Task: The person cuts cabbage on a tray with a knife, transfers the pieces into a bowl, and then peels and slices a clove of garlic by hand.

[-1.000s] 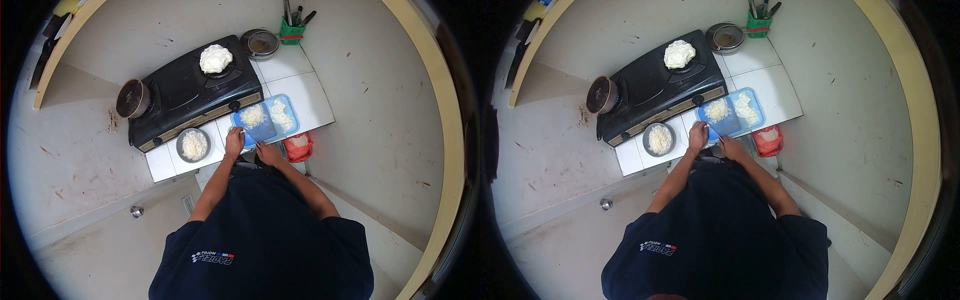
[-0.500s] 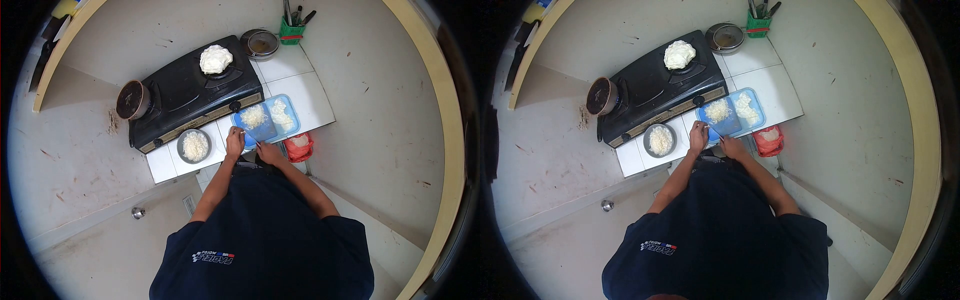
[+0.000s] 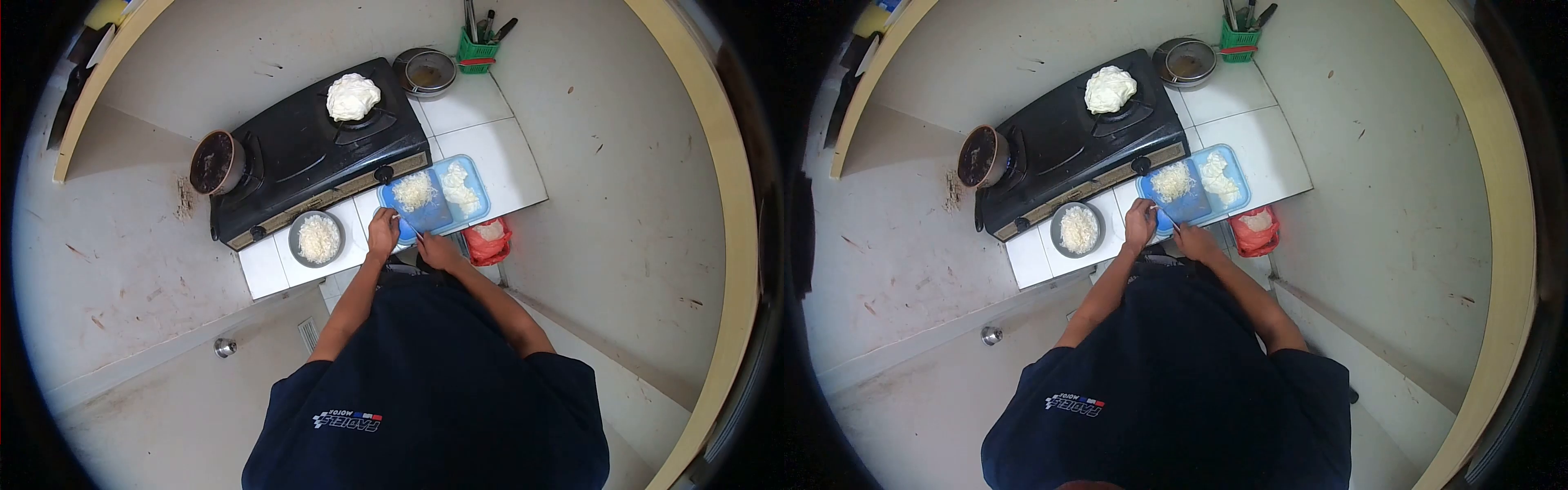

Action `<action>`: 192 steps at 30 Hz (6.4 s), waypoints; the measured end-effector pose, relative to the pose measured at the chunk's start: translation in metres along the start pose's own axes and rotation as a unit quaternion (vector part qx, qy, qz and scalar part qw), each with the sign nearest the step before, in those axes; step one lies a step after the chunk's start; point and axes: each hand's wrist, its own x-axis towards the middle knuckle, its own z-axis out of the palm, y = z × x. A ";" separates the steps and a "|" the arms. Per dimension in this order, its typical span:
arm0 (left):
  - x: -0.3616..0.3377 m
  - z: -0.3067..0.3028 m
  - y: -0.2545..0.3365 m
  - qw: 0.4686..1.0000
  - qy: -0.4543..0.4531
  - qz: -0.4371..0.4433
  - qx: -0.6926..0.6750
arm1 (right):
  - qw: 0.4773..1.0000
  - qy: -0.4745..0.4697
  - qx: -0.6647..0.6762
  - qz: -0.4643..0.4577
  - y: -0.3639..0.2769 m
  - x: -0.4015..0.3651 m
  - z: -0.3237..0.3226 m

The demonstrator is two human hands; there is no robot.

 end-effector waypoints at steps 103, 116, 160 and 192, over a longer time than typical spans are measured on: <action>-0.008 -0.006 -0.006 0.998 -0.007 0.051 0.027 | 0.999 -0.011 -0.030 0.013 -0.002 0.003 -0.004; -0.001 -0.003 -0.002 1.000 -0.015 0.004 -0.003 | 1.000 -0.017 -0.018 0.009 -0.011 0.012 -0.008; 0.000 -0.001 -0.005 0.995 0.038 -0.060 -0.073 | 1.000 -0.017 -0.014 0.000 -0.006 0.000 -0.001; 0.000 -0.003 0.000 0.993 0.050 -0.097 -0.050 | 1.000 -0.009 -0.014 0.004 -0.005 0.003 0.002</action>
